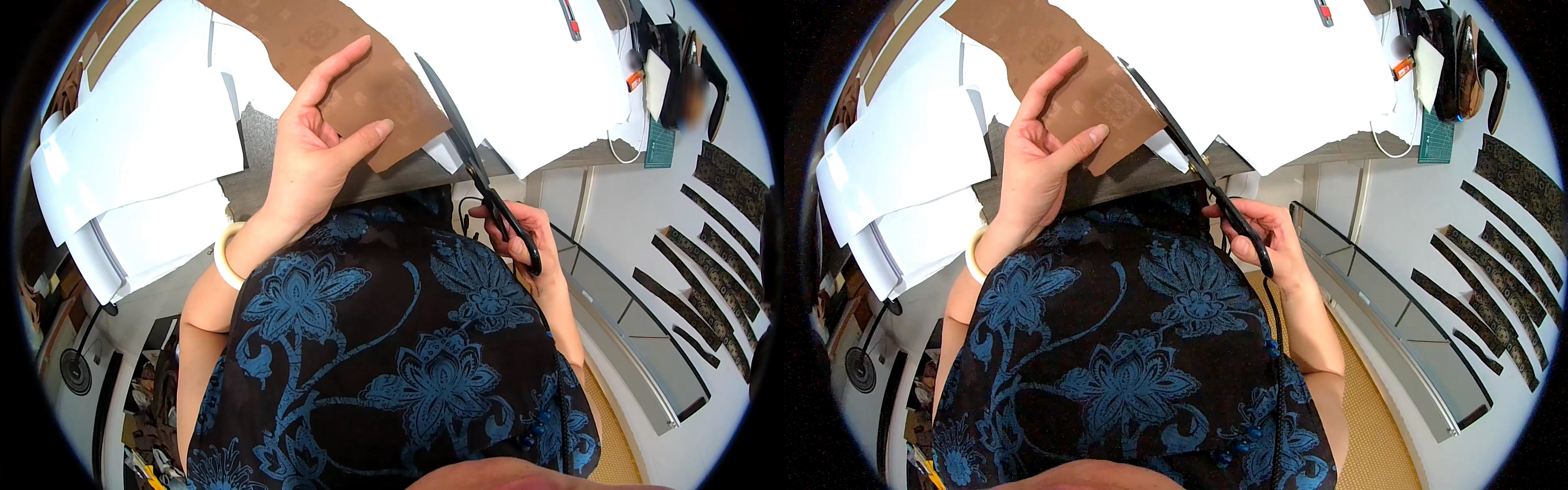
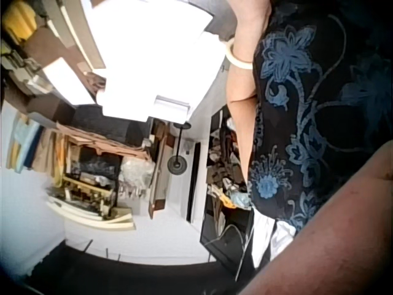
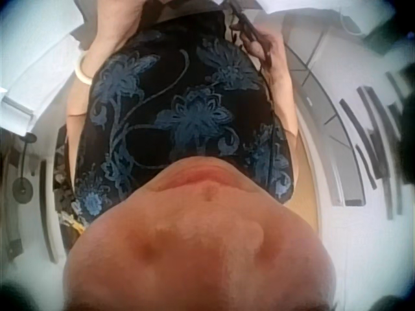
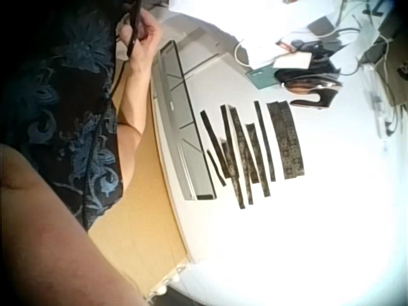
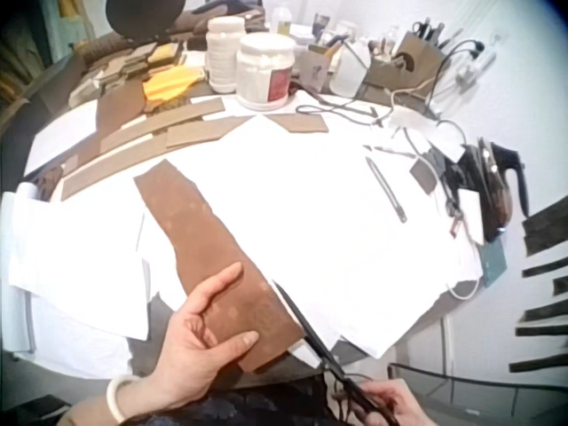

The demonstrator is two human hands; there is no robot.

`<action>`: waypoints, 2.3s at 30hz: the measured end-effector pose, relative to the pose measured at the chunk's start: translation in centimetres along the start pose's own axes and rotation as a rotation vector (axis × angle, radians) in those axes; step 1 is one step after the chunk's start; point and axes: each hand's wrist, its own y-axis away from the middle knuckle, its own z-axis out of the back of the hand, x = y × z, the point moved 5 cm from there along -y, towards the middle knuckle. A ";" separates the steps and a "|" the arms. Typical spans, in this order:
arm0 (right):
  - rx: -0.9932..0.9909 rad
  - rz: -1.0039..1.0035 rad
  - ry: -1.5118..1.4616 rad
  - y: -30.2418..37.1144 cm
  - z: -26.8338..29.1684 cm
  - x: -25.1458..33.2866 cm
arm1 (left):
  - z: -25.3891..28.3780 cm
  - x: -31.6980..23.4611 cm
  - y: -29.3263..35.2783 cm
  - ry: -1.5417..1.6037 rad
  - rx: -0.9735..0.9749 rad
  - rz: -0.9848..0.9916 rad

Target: The person uses scissors to trim a brown material and a white sheet on a workbench. They then use an iron to press the brown material and the white sheet. The person continues to cut the white sheet and the brown material into specific shapes.

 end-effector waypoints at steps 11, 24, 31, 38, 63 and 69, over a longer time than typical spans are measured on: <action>-0.008 0.013 -0.004 -0.2 -0.5 -0.1 | 0.2 -0.3 0.1 -0.116 0.019 -0.057; -0.024 -0.011 -0.027 -0.1 -0.5 -0.3 | 0.5 -0.2 0.2 -0.084 0.022 -0.040; -0.026 0.023 -0.012 -0.2 -0.7 -0.4 | 0.4 -0.3 0.1 -0.062 0.010 -0.024; -0.026 0.026 0.002 -0.1 -1.2 -0.3 | 0.5 -0.3 0.2 -0.010 -0.001 0.001; -0.047 0.037 0.021 -0.2 -0.9 0.0 | 0.4 -0.3 0.2 -0.017 0.034 -0.004; -0.005 0.053 -0.015 -1.1 -1.5 0.6 | 0.2 0.0 0.3 -0.019 0.068 0.014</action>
